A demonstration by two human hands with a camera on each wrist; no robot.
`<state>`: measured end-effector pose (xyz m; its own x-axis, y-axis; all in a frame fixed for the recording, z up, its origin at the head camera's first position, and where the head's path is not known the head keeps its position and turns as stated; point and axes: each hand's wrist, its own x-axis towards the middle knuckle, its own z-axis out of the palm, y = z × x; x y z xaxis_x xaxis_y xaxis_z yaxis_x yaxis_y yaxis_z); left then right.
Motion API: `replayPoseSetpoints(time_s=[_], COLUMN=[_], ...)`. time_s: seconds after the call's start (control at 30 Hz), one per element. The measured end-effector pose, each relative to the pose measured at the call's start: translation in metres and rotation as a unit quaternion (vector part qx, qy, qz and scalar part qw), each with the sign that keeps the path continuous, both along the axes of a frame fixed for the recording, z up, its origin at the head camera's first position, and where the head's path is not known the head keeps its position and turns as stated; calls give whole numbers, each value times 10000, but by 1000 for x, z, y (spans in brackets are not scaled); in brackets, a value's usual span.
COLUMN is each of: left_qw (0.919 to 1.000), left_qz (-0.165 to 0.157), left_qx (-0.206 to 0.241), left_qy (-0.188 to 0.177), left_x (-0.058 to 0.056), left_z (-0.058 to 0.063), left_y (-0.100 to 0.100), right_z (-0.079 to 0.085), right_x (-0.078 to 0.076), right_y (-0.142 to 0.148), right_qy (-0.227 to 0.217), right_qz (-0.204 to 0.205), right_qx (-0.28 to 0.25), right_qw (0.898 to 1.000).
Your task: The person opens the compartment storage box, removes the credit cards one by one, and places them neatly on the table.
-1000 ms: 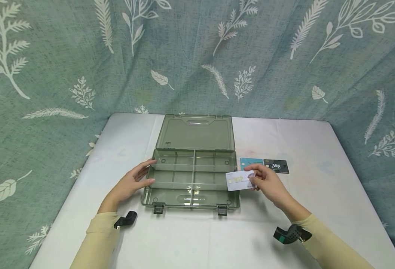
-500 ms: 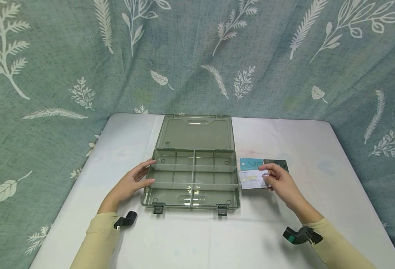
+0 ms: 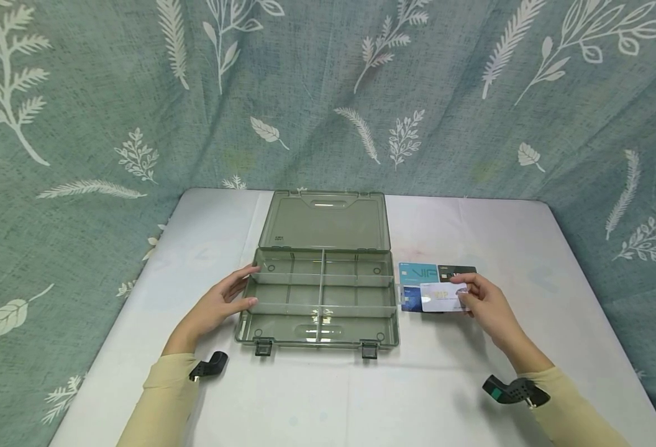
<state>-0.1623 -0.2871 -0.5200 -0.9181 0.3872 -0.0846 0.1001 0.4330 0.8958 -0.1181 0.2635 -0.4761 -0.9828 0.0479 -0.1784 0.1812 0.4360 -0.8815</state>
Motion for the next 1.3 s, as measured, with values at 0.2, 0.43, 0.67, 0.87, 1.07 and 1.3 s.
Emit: replayPoseSetpoints(time_s=[0.2, 0.43, 0.67, 0.87, 1.07, 1.3], left_qw=[10000, 10000, 10000, 10000, 10000, 10000], left_qz=[-1, 2, 15, 18, 14, 23], left_qx=[8, 19, -8, 21, -1, 16], left_qy=[0, 18, 20, 1, 10, 2], left_x=[0, 0, 0, 1, 2, 2], left_z=[0, 0, 1, 2, 3, 3], left_y=[0, 0, 1, 2, 2, 1], right_z=[-8, -17, -29, -34, -36, -38], right_x=[-3, -5, -6, -5, -4, -1], right_y=[14, 30, 40, 42, 40, 35], right_qy=[-92, -260, -121, 246, 480, 710], right_qz=[-211, -413, -288, -58, 114, 108], right_qx=[188, 59, 795, 1902, 2438, 2648], right_qw=[9996, 9988, 9963, 9814, 9686, 9616])
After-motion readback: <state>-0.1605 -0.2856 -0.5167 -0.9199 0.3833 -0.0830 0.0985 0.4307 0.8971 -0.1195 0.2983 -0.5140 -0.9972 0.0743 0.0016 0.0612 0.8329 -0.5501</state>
